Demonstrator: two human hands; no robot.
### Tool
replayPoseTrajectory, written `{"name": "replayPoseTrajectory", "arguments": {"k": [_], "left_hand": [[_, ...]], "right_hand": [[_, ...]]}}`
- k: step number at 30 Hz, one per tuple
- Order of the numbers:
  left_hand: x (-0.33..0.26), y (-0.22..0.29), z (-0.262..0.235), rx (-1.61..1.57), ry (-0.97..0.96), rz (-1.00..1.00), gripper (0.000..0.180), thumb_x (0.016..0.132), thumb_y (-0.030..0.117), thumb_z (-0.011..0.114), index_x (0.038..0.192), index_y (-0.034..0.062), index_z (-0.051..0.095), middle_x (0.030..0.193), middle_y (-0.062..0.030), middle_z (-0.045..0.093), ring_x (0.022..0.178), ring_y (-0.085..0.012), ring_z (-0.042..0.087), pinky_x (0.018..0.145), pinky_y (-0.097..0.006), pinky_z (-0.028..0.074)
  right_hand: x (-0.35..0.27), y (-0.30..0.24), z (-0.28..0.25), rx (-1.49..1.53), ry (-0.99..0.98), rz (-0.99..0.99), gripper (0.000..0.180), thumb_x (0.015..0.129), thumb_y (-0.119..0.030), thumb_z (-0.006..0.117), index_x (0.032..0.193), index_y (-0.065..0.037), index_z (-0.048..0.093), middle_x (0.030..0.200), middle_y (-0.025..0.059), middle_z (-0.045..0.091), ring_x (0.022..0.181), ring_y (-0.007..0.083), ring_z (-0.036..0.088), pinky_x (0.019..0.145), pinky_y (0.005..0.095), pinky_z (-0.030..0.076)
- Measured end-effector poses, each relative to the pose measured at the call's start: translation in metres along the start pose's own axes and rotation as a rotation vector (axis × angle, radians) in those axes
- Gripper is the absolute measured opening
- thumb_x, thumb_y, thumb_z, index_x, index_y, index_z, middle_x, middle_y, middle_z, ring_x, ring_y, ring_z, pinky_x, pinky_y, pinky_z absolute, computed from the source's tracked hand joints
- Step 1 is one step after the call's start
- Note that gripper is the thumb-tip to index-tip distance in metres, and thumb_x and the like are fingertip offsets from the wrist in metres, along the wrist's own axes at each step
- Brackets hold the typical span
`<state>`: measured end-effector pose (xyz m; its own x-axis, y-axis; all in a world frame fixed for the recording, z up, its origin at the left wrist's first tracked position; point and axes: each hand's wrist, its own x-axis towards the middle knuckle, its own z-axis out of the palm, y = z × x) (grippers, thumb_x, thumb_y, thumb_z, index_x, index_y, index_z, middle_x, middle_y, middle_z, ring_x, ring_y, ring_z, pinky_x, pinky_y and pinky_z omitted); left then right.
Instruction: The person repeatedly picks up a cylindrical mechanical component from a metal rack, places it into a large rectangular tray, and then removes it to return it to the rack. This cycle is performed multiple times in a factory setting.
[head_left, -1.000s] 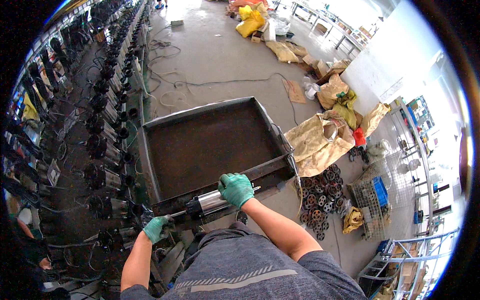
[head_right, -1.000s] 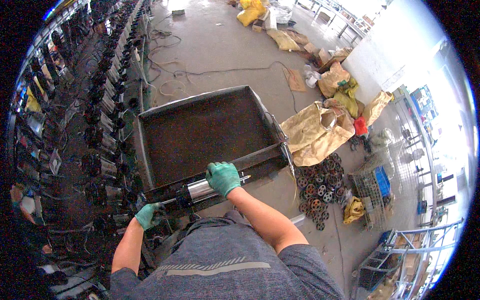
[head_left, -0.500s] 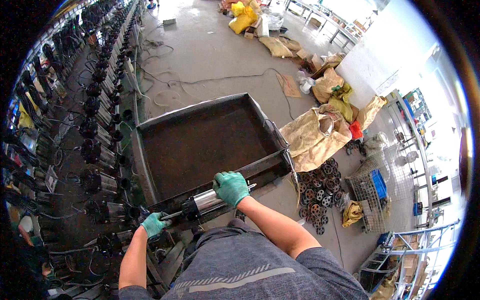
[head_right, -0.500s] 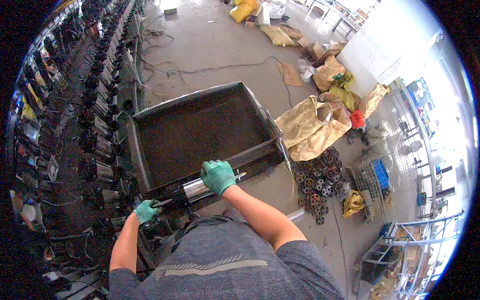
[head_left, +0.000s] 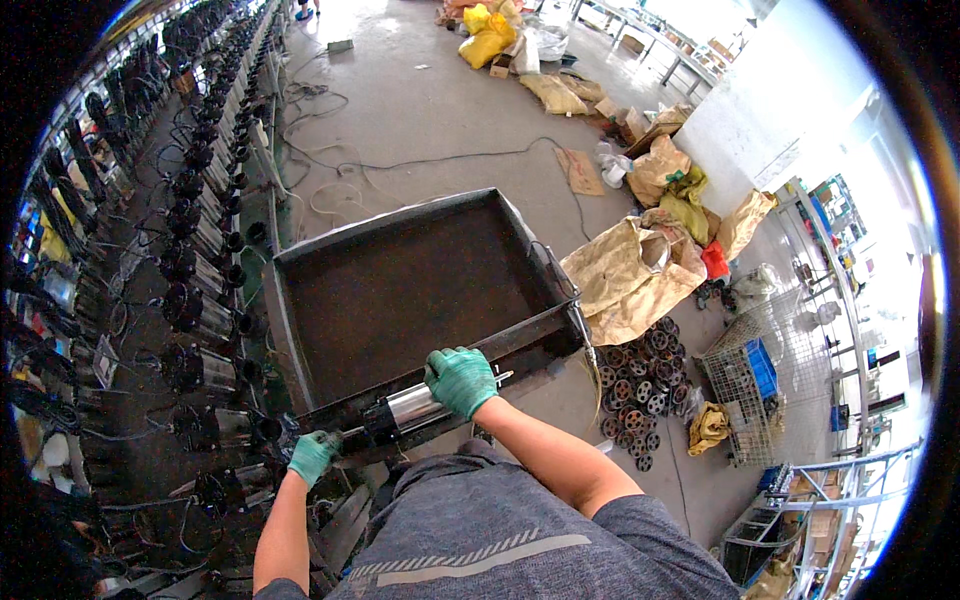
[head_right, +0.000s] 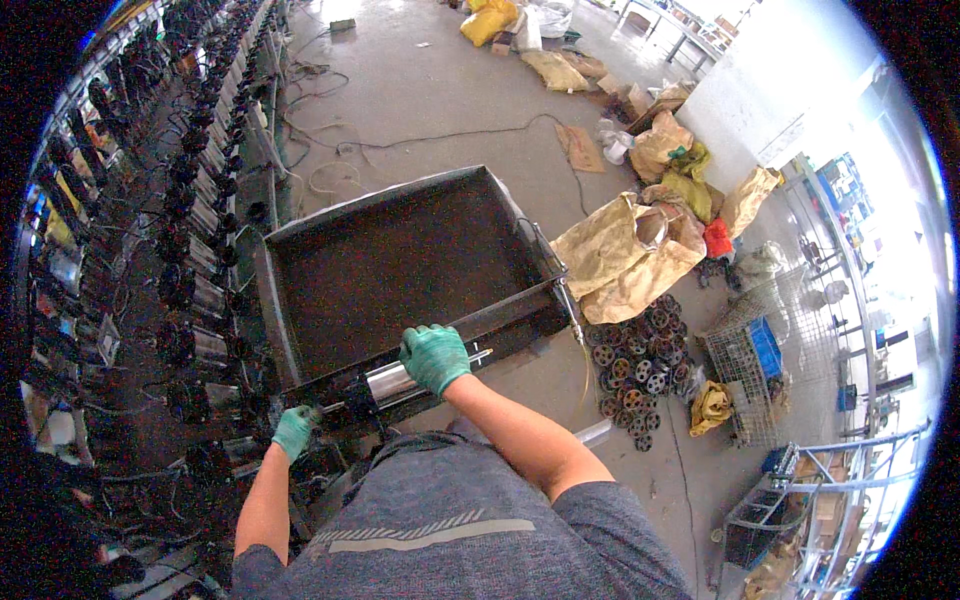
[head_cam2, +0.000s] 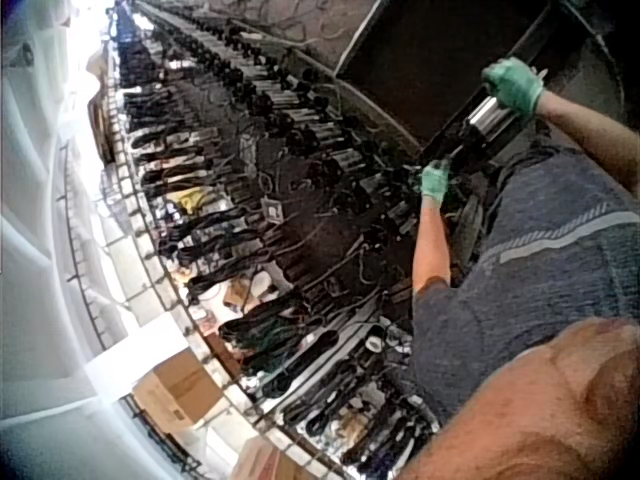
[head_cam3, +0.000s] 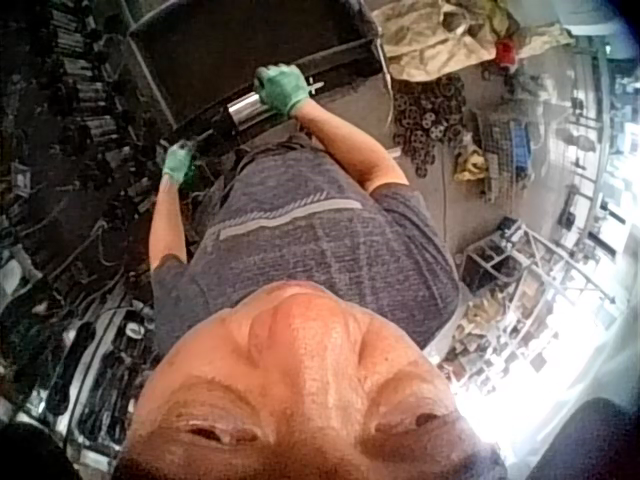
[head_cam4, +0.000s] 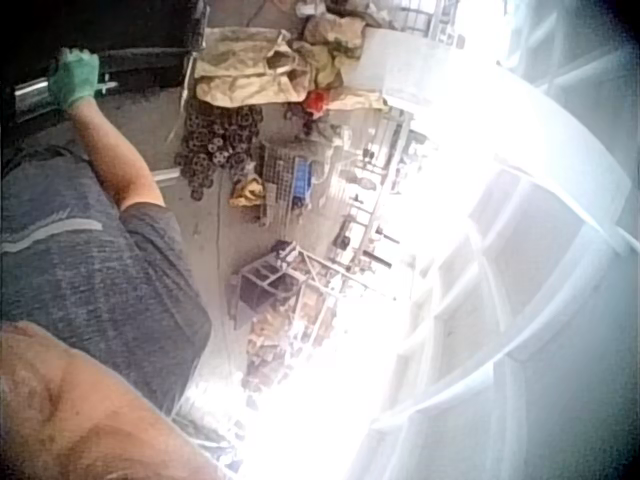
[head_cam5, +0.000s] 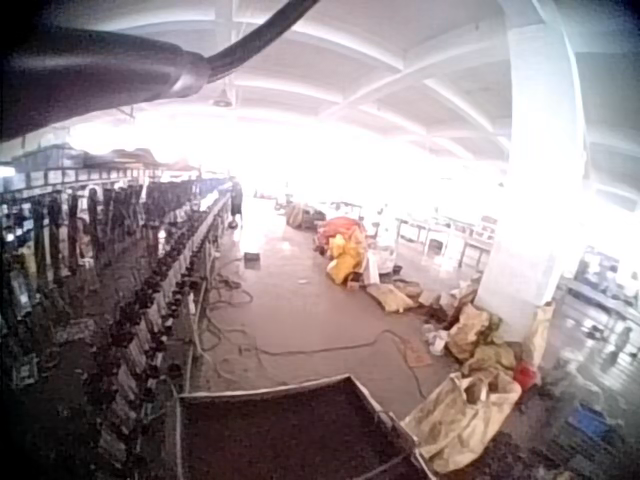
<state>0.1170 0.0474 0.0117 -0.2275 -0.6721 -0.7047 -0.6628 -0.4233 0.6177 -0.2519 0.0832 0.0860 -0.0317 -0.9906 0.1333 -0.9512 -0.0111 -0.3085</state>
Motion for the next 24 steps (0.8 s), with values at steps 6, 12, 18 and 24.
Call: {"name": "replayPoseTrajectory", "arguments": {"k": [6,12,18,24], "left_hand": [[-0.002,0.002,0.008,-0.804,-0.022,-0.229,0.023,0.097,0.035,0.068,0.099,0.012,0.064,0.071,-0.0029,0.061,0.051,-0.0144,0.053,0.043,-0.028,0.04],[-0.002,-0.005,0.011,-0.437,0.064,0.16,0.023,0.096,0.031,0.07,0.097,0.0082,0.066,0.073,-0.0028,0.063,0.054,-0.013,0.056,0.044,-0.029,0.042],[0.02,-0.033,0.009,-0.548,0.044,0.12,0.031,0.099,0.032,0.067,0.116,0.0057,0.069,0.093,-0.0009,0.068,0.075,-0.0119,0.061,0.068,-0.028,0.051],[0.022,-0.067,0.012,-0.62,0.443,0.192,0.037,0.103,0.032,0.063,0.13,0.007,0.063,0.11,-0.0029,0.066,0.087,-0.0128,0.061,0.075,-0.028,0.051]], "right_hand": [[0.0,0.001,-0.001,0.005,-0.013,0.001,0.02,0.092,-0.03,0.06,0.088,-0.011,0.066,0.088,0.0112,0.071,0.086,0.0323,0.069,0.077,0.0479,0.051],[-0.003,0.002,0.0,-0.018,0.022,0.008,0.017,0.089,-0.029,0.064,0.087,-0.011,0.066,0.086,0.0104,0.07,0.084,0.033,0.067,0.075,0.0482,0.051],[-0.003,0.004,-0.007,0.099,0.018,0.013,0.02,0.092,-0.03,0.062,0.089,-0.01,0.066,0.091,0.0125,0.072,0.087,0.0337,0.069,0.077,0.0485,0.051],[-0.025,0.081,-0.005,1.015,0.256,0.498,0.027,0.095,-0.023,0.067,0.115,-0.004,0.068,0.109,0.0172,0.072,0.1,0.0267,0.068,0.09,0.0381,0.052]]}}
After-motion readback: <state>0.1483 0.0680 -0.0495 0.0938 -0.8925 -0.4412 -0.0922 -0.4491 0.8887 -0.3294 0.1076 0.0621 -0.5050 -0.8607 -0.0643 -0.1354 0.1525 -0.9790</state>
